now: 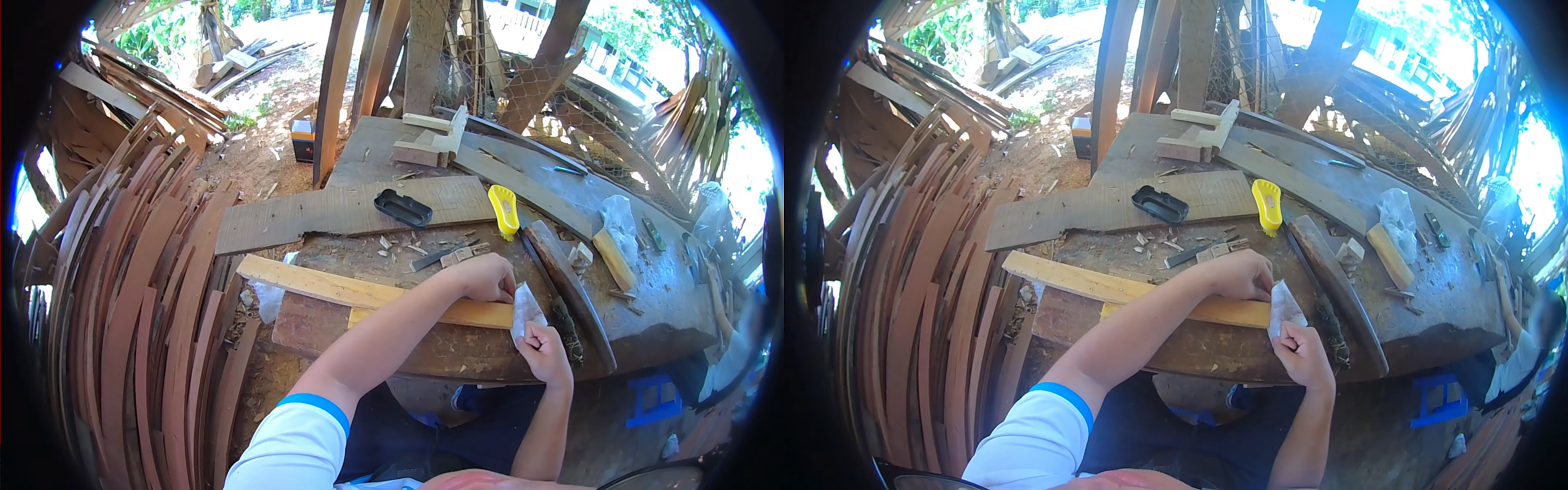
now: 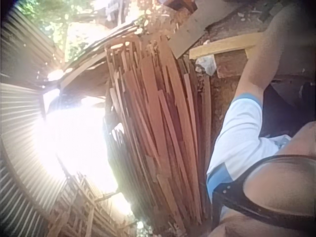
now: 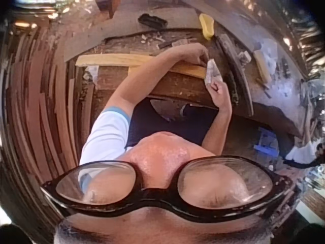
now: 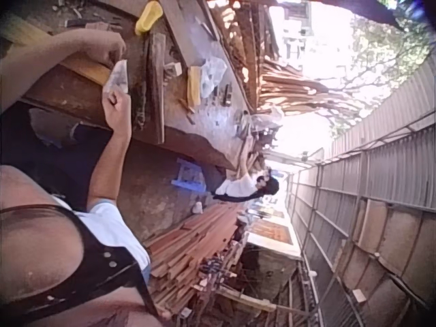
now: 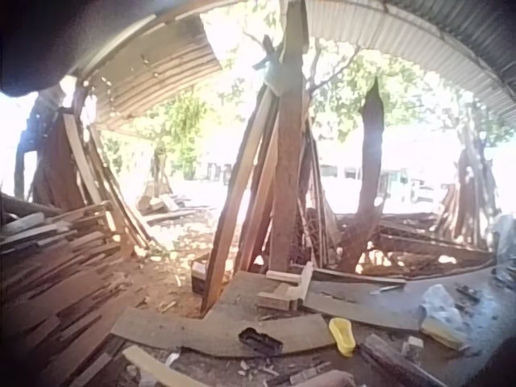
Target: Sawing and sanding a small wooden block at a workshop bench.
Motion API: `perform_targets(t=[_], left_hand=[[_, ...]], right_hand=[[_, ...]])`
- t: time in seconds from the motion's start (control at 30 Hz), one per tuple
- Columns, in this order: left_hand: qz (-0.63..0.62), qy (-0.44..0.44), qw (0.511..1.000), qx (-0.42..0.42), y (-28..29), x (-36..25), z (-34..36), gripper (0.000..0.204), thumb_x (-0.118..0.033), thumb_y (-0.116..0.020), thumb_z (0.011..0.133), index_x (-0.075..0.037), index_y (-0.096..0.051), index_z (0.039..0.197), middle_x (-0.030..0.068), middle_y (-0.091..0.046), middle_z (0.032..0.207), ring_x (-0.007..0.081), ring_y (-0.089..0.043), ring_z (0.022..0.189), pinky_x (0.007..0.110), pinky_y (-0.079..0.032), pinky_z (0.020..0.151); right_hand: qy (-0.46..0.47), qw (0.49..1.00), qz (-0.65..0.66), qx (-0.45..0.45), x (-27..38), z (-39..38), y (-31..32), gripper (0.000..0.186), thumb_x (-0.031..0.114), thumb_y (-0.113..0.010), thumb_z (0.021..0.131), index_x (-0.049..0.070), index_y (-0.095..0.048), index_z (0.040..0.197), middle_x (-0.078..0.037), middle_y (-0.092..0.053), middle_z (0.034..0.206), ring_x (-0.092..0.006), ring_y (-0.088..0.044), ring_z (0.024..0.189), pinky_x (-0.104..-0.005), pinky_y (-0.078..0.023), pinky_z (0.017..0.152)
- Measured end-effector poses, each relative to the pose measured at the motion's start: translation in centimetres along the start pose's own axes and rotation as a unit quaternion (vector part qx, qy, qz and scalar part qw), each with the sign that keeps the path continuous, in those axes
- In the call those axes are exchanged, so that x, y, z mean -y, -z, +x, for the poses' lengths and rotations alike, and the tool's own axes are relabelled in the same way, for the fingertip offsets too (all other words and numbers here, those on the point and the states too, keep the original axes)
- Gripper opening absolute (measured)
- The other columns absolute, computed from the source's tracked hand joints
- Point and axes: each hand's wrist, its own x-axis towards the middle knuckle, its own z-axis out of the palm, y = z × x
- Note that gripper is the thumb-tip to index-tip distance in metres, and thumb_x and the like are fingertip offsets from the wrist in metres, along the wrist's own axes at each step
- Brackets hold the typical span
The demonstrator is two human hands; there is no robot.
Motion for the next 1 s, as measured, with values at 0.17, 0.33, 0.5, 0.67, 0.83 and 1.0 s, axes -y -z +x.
perform_targets(t=[0.17,0.33,0.5,0.67,0.83,1.0], left_hand=[[-0.071,0.082,0.994,-0.016,0.3,-0.4,0.3,0.019,-0.008,-0.079,0.083,-0.002,-0.080,0.101,0.0157,-0.070,0.102,0.0315,-0.071,0.097,0.038,-0.057,0.084],[-0.121,0.132,0.983,-0.027,-0.1,0.3,0.3,0.018,-0.010,-0.079,0.085,-0.004,-0.080,0.102,0.0143,-0.071,0.097,0.0309,-0.072,0.092,0.038,-0.056,0.083],[0.027,-0.068,0.997,-0.032,-0.6,1.6,0.3,0.015,-0.004,-0.075,0.088,0.001,-0.078,0.101,0.0131,-0.070,0.096,0.0251,-0.075,0.081,0.034,-0.059,0.072],[-0.109,0.128,0.986,-0.011,0.6,-0.4,0.2,0.017,-0.009,-0.078,0.085,-0.003,-0.080,0.101,0.0147,-0.070,0.098,0.0303,-0.072,0.093,0.037,-0.058,0.081],[0.022,-0.042,0.999,-0.024,-0.2,1.0,0.2,0.016,-0.002,-0.076,0.085,0.001,-0.079,0.100,0.0161,-0.069,0.102,0.0278,-0.073,0.086,0.036,-0.061,0.072],[-0.122,0.140,0.982,-0.023,0.5,-0.4,0.6,0.017,-0.008,-0.078,0.082,-0.004,-0.080,0.099,0.0171,-0.069,0.102,0.0336,-0.069,0.096,0.039,-0.056,0.086]], right_hand=[[-0.007,0.998,0.017,-0.068,-0.1,0.6,-1.8,0.038,-0.002,-0.067,0.089,0.006,-0.034,0.072,-0.001,-0.025,0.065,-0.0113,-0.026,0.063,-0.0302,-0.026,0.055],[-0.008,0.997,-0.020,-0.067,0.0,0.3,-1.3,0.039,-0.001,-0.067,0.090,0.006,-0.034,0.072,-0.001,-0.025,0.066,-0.0093,-0.027,0.065,-0.0301,-0.026,0.055],[-0.006,0.999,0.017,-0.035,-0.1,0.4,-0.8,0.037,-0.003,-0.066,0.089,0.005,-0.034,0.073,-0.002,-0.024,0.066,-0.0098,-0.026,0.064,-0.0305,-0.026,0.055],[0.006,0.978,-0.068,-0.198,0.0,0.4,-3.2,0.036,-0.005,-0.066,0.087,0.004,-0.034,0.072,-0.003,-0.026,0.066,-0.0110,-0.026,0.064,-0.0311,-0.027,0.055],[0.008,0.999,0.002,-0.031,0.3,0.5,-0.6,0.037,-0.005,-0.066,0.088,0.005,-0.034,0.072,-0.004,-0.028,0.066,-0.0126,-0.028,0.064,-0.0311,-0.028,0.055],[0.006,0.986,-0.035,-0.161,0.2,0.8,-2.8,0.038,-0.003,-0.066,0.092,0.005,-0.034,0.073,-0.005,-0.028,0.065,-0.0144,-0.026,0.064,-0.0308,-0.028,0.055]])
